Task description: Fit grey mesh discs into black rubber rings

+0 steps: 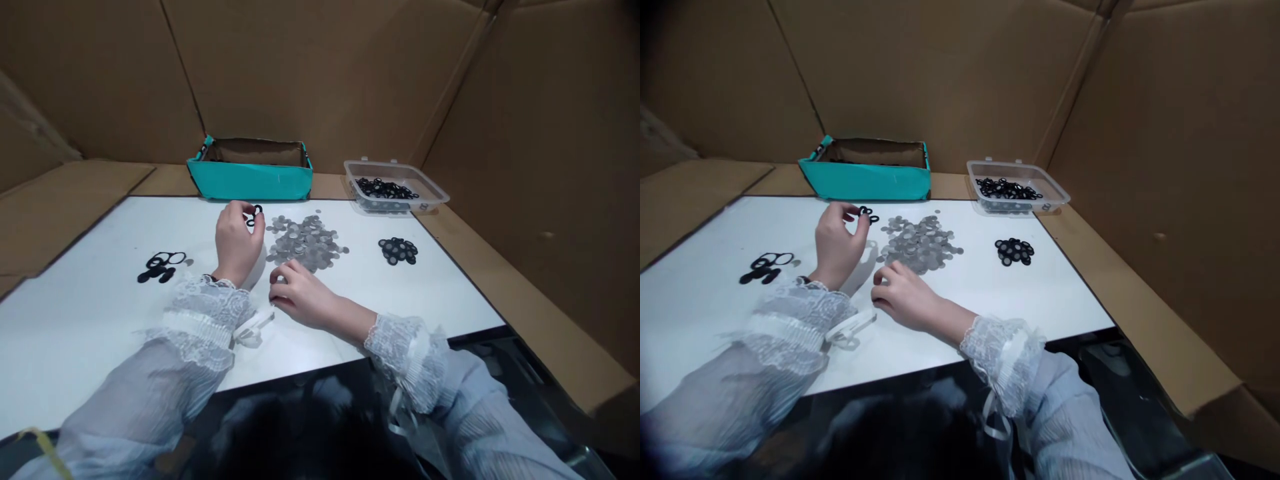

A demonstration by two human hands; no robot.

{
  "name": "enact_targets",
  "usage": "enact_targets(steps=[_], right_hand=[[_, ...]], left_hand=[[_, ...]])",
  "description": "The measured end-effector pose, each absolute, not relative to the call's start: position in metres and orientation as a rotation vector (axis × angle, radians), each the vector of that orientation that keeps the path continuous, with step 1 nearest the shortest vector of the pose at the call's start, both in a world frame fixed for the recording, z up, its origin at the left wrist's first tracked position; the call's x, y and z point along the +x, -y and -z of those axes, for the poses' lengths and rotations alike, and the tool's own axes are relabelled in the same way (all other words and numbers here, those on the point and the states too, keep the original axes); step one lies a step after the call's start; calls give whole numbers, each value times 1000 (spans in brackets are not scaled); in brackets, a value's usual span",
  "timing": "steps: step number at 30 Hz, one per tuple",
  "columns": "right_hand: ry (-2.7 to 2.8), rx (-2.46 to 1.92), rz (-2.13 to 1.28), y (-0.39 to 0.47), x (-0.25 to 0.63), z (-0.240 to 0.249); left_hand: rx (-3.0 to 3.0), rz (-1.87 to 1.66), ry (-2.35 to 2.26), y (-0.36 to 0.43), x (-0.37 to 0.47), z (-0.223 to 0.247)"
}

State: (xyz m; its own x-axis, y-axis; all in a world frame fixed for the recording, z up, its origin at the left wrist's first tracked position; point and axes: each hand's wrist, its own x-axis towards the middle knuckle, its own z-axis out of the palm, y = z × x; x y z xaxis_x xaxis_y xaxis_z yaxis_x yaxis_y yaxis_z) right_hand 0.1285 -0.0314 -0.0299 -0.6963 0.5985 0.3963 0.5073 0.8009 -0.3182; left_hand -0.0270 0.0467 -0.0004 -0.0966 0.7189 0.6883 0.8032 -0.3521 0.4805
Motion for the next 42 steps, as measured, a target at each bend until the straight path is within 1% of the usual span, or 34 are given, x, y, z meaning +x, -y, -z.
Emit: enact_targets(steps=[6,10,13,15,19,21,24,28,31,37,42], right_hand=[[2603,-718,-103,46,139,35],[2656,-621,64,69,146,42],[2618,-634,113,94,154,44],[2593,-613,59,112,161,41],[2514,-469,-224,123,174,28],[2414,-639,-247,108,176,22],[2353,-982,-99,70,168,19],[2548,-1105,97,38,149,25],[2608,-1066,134,44,147,32],[2568,-815,84,83,176,40],[2661,-649,41,107,195,44]], left_hand=[[-2002,1506,1699,-49,-30,-1],[-1980,1567,1707,-49,-30,-2],[-1961,1617,1708,-48,-30,-3],[-1954,1647,1701,-47,-29,-4],[-2037,1750,1695,-43,-23,-9],[-2131,1826,1685,-40,-18,-11],[-2276,1876,1653,-36,-13,-12],[-2376,1769,1633,-32,-13,-9],[-2392,1780,1676,-31,-13,-6],[-2452,1968,1824,-30,-10,-3],[-2530,1976,1832,-26,-5,-1]])
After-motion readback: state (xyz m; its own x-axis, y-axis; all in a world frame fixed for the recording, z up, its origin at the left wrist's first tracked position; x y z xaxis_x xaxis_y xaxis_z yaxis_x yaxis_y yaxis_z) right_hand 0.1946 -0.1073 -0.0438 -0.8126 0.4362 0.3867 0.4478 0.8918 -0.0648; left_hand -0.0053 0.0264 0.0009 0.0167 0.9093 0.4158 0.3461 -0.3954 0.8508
